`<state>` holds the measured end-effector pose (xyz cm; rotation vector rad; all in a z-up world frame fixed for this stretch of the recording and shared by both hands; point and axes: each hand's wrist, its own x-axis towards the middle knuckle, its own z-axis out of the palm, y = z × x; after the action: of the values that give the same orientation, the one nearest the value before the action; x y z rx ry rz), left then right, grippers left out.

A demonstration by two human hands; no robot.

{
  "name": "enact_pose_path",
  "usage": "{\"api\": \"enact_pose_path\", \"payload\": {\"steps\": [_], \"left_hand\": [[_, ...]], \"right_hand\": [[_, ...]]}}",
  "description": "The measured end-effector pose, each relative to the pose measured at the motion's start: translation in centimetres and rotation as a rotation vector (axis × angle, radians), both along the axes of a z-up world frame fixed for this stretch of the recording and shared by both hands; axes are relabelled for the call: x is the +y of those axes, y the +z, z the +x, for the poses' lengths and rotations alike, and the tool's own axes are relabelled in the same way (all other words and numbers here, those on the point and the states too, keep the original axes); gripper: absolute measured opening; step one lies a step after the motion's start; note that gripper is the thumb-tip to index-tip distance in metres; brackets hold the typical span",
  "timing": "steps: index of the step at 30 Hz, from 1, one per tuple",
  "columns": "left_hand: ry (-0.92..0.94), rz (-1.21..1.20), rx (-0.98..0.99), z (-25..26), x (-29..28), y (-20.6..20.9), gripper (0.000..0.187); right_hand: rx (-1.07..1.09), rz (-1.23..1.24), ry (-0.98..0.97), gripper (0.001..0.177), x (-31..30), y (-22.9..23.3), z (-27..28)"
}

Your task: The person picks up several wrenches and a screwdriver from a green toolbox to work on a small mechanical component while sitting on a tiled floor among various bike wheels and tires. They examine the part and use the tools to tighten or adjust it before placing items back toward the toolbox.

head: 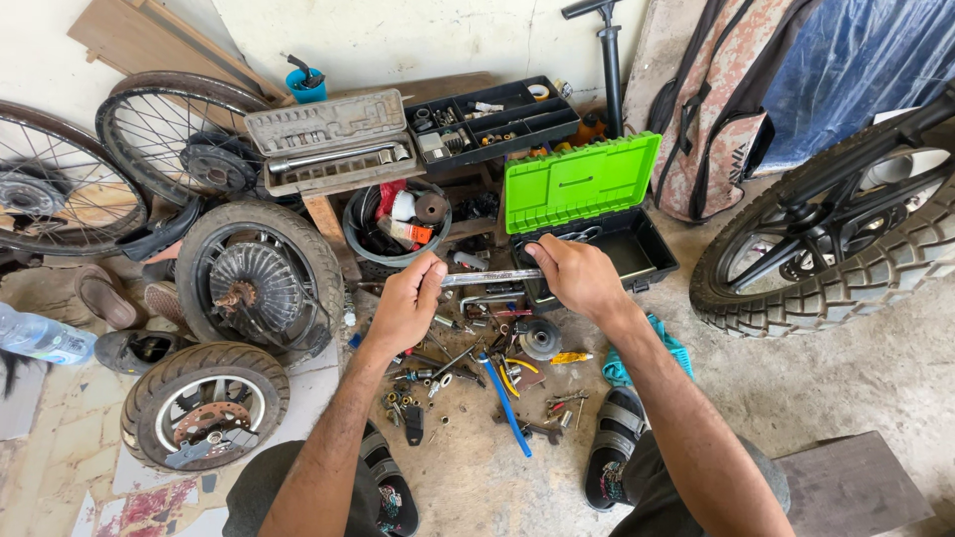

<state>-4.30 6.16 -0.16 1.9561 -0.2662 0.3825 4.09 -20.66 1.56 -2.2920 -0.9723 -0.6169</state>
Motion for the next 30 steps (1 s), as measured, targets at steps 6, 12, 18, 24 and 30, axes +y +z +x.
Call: {"api": "enact_pose_path", "payload": {"steps": [6,12,18,24,30], "left_hand": [[-0.042,0.144,-0.018,-0.3,0.7,1.0,0.021],[-0.105,0.278,-0.028,-0.5,1.8,1.2,0.020],[-0.216,0.604,-0.144,0.2,2.0,-1.4,0.019],[-0.247,0.747,-0.305,2.0,2.1,-4.0,0.017],[-0.243,0.847,-0.197,4.8,5.1,-8.0,0.018]], "right_hand": [[-0.039,-0.155,-0.116,0.038,0.8,-0.2,0.0],[0.158,-0.316,-0.239,0.036,1.8,-3.4,0.0],[0.688,-0.180,-0.186,0.039,1.6,-11.9,4.2],[0.910,-0.068,-0.391,0.041,3.1,-20.1,8.0],[0.889,-0.088,-0.411,0.041,4.8,-31.5,10.1]]}}
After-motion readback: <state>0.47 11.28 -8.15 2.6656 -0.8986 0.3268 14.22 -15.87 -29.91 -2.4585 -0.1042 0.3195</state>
